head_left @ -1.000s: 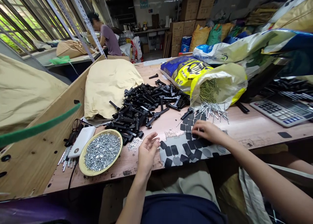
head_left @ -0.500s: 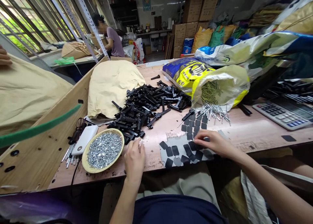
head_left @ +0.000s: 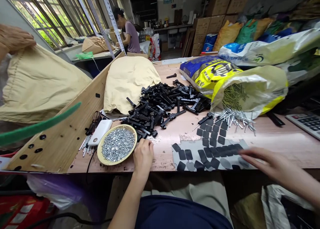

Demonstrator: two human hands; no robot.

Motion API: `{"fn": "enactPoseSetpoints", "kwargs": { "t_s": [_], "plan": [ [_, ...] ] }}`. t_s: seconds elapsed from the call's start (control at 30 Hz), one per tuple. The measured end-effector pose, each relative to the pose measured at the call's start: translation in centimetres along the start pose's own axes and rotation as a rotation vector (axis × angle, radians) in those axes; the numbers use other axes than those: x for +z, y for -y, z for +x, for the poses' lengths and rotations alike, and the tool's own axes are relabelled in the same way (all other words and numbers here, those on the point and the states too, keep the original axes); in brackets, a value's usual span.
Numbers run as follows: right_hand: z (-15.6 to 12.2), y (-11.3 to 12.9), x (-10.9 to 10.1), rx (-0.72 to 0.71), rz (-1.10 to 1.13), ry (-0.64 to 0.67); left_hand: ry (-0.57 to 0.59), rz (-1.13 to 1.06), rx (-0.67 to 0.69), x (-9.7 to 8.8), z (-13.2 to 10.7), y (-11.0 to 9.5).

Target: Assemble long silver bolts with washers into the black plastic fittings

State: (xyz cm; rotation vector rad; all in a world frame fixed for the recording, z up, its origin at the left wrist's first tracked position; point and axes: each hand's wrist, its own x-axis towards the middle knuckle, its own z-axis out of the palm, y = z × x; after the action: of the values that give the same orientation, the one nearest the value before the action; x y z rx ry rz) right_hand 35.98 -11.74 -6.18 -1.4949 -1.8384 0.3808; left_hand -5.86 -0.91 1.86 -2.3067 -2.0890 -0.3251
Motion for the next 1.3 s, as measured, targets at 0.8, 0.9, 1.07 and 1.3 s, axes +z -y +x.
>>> {"fn": "enactPoseSetpoints", "kwargs": {
  "t_s": [0.8,0.9,1.07,1.3],
  "plan": [
    [8.8,16.1,8.5,-0.149,0.26,-0.053,0.317,-2.017,-0.68,-0.8,-0.7,-7.5],
    [8.4,16.0,8.8,-0.157,0.18,-0.116,0.325,-1.981,-0.629,-0.7,-0.9,-7.7],
    [8.4,15.7,8.6,-0.184,0.1,-0.155,0.29,-1.887,-0.565,-0.3,-1.2,-7.6],
    [8.3,16.8,8.4,-0.261,-0.155,-0.212,0.113,-1.699,-0.385,0.2,-1.6,-7.6]
  ]
}}
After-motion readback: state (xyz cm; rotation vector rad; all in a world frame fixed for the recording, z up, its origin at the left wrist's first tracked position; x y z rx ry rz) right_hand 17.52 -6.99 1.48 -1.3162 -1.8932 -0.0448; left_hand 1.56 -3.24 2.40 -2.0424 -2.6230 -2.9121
